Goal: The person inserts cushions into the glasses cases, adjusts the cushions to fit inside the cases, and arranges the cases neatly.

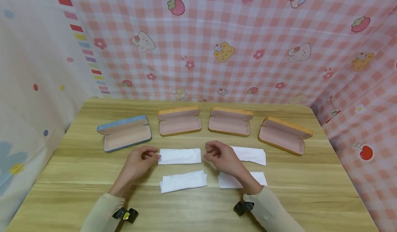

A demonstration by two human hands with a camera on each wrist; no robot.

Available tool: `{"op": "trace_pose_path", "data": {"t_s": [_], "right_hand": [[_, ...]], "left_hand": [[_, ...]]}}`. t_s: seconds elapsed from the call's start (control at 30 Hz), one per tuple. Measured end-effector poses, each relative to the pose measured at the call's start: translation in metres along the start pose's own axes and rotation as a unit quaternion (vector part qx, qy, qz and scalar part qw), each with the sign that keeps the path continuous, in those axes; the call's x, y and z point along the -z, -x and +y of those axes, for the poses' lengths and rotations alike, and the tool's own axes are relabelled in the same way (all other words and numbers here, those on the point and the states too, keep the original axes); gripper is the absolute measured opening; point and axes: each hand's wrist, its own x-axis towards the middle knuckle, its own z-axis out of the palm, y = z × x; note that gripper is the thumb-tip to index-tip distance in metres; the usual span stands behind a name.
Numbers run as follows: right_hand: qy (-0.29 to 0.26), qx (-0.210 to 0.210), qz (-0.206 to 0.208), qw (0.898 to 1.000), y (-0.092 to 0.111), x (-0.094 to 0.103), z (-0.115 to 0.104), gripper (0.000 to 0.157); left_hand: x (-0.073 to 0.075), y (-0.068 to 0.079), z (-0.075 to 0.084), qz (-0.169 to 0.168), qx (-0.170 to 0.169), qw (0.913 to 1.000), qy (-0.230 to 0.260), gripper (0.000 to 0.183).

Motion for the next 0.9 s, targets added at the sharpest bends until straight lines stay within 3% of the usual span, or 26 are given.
{"op": "trace_pose_path", "data": {"t_s": [0.27, 0.6, 0.9], "right_hand": [[0.027, -0.011, -0.022, 0.999, -0.011, -0.007, -0.003, 0.029], [0.038, -0.038, 0.004, 0.999, -0.019, -0.014, -0.008, 0.018], [0.044, -0.05, 0.035, 0.997, -0.021, -0.018, -0.007, 0.011]], "left_hand": [[-0.006, -0.009, 0.003, 0.013, 0.025, 0.9994, -0.018, 0.025], [-0.007, -0.012, 0.01, 0.032, 0.069, 0.9958, -0.052, 0.021], [-0.01, -0.015, 0.015, 0.034, 0.076, 0.9926, -0.088, 0.02]]}}
